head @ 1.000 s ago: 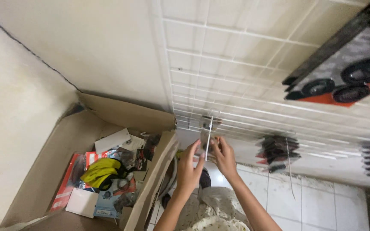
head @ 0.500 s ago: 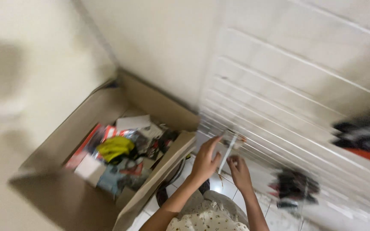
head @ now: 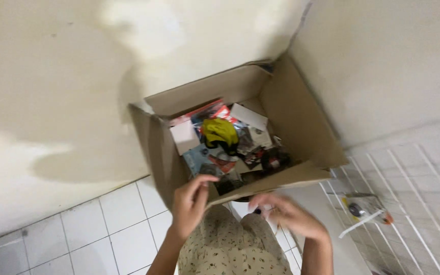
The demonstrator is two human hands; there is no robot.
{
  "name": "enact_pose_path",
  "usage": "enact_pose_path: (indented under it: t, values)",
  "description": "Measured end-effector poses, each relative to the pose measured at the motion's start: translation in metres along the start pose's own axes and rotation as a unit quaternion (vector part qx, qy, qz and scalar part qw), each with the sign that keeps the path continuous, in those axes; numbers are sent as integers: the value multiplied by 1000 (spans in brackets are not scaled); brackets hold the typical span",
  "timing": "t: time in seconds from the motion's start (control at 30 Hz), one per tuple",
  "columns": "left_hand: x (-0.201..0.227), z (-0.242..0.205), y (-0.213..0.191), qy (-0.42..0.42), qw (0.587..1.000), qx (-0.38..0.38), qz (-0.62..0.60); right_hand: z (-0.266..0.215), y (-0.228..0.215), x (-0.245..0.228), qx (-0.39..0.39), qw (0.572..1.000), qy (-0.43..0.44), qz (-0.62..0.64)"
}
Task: The person wipes several small packaged items with a yellow cloth and places them on a wall-mounted wire rack. The person picks up each item from a cardboard box, wipes it, and hangs it on the rack. This is repeated for multiple items throughout the clip.
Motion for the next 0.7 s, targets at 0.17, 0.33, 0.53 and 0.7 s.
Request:
enact_pose_path:
  t: [0.17,0.33,0.53,0.7]
  values:
    - [-84,1,-50,-19,994,88,60,72,-88,-57,435,892,-112,-46]
    - [-56,4,-35,45,998,28,45,213,-77,11,174,922,-123,-322]
    - [-1,13,-53,38,999,-2,33,230,-34,180,-203,824,247,-468]
    - [2,9,-52,46,998,-24,31,232,-61,159,-150,814,304,-472]
Point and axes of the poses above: each hand's wrist, its own z-axis towards the middle knuckle, its own y-axis out of the palm, x = y × z, the point moved 9 cm from there along z, towards the middle knuckle, and after that the axes turned 10 degrees about -y, right-handed, at the moved point
